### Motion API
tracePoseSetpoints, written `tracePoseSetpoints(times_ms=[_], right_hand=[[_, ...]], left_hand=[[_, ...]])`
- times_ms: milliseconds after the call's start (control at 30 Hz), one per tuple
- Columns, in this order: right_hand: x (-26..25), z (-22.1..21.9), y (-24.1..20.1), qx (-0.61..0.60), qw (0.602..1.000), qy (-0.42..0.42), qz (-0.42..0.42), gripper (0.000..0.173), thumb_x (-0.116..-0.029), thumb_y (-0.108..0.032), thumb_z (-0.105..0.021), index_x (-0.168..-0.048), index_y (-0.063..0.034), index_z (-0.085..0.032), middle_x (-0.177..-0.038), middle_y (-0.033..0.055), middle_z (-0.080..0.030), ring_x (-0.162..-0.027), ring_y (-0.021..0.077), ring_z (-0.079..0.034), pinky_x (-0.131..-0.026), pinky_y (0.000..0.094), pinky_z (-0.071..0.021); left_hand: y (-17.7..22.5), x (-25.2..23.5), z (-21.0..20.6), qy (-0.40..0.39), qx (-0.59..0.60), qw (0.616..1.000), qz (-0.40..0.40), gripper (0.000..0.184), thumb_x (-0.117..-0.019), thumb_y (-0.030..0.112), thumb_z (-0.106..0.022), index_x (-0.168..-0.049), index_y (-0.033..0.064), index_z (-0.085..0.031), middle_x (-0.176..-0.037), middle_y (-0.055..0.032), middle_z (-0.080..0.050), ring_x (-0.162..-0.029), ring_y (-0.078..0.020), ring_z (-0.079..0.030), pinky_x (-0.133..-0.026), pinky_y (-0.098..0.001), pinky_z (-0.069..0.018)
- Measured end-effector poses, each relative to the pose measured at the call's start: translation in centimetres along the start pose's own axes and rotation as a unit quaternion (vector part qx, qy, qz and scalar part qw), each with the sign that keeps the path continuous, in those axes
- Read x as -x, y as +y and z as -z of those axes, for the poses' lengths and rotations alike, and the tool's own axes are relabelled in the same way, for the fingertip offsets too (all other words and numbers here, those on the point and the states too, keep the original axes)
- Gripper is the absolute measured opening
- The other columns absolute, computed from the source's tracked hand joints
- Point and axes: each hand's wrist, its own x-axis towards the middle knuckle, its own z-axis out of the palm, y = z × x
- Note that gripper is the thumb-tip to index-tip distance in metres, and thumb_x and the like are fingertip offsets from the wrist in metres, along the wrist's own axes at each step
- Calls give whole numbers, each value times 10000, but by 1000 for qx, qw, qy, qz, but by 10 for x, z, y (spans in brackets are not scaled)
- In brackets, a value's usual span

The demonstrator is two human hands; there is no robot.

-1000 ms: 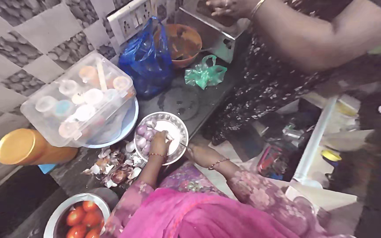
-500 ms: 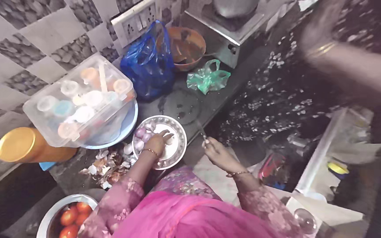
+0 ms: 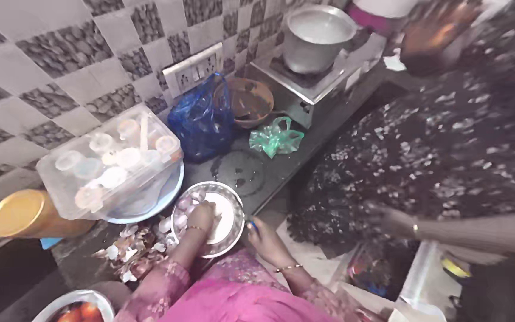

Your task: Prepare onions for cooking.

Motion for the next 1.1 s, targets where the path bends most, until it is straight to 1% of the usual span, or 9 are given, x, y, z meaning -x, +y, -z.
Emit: tracePoseSetpoints(times_ms=[67, 167, 233, 433, 500, 600, 833, 967, 1100], right_hand=[[-2, 3, -6, 2, 1000, -6, 8, 412, -1083, -196, -449, -1451, -39, -546, -1278, 199, -674, -1165, 297, -666, -1055, 459, -496], [-7, 5, -5, -12, 1000, 3, 9, 410, -1074, -197, -455, -1457, -62, -517, -1162, 184, -706, -1009, 297, -708, -927, 481, -554], [-11, 6, -6, -12, 1000, -11, -3, 410, -1080, -215, -442, -1459, -63, -481, -1096, 183, -699, -936, 305, -701, -866, 493, -557], [-18, 8, -15, 38, 998, -32, -30, 396, -1073, -186, -445, -1432, -39, -524, -1174, 201, -692, -1062, 326, -689, -957, 495, -534], [-18, 11, -23, 87, 994, -46, -43, 392, -1076, -190, -432, -1427, -57, -548, -1125, 205, -706, -1045, 342, -693, -941, 508, -529], [-20, 8, -28, 144, 986, -70, -47, 441, -1080, -192, -408, -1496, -130, -538, -1164, 200, -721, -1093, 361, -693, -977, 522, -517], [-25, 0, -30, 213, 970, -90, -69, 468, -1093, -198, -366, -1546, -193, -485, -1236, 185, -701, -1142, 366, -676, -969, 532, -517], [-28, -3, -26, 212, 971, -87, -72, 471, -1091, -204, -365, -1546, -210, -486, -1214, 188, -706, -1113, 375, -685, -931, 549, -530], [-30, -4, -27, 211, 970, -92, -74, 465, -1101, -226, -356, -1550, -228, -478, -1214, 181, -706, -1122, 374, -681, -938, 549, -528]], left_hand=[[0, -2, -5, 9, 15, 1000, -1, 560, -983, 388, -655, -1413, 42, -563, -1439, -220, -543, -1301, -398, -563, -1064, -561, -469], [-1, -3, -12, 28, 44, 998, -27, 596, -958, 368, -699, -1440, 51, -548, -1469, -207, -524, -1301, -387, -566, -1074, -558, -462], [-5, -3, -14, 41, 60, 997, -40, 604, -951, 371, -712, -1429, 38, -556, -1455, -206, -530, -1295, -367, -570, -1080, -528, -460], [-5, 3, -14, 55, 119, 991, -6, 499, -992, 337, -651, -1383, 31, -603, -1424, -214, -559, -1305, -349, -567, -1113, -493, -440], [-3, 4, -12, 46, 123, 991, 7, 505, -1007, 360, -624, -1396, 39, -591, -1452, -210, -535, -1316, -339, -560, -1117, -482, -438], [-2, 3, -12, 45, 119, 992, 6, 509, -1011, 353, -622, -1401, 29, -582, -1439, -211, -542, -1309, -336, -564, -1115, -472, -437], [-4, 2, -15, 58, 115, 992, 3, 505, -1002, 331, -639, -1402, 28, -587, -1434, -215, -551, -1315, -332, -561, -1123, -459, -429], [-3, 3, -14, 57, 114, 992, -5, 479, -1001, 299, -642, -1395, 31, -595, -1425, -203, -562, -1307, -324, -566, -1120, -448, -433], [-1, 1, -12, 47, 105, 993, 2, 468, -1006, 295, -633, -1395, 39, -595, -1426, -201, -558, -1312, -329, -562, -1120, -458, -433]])
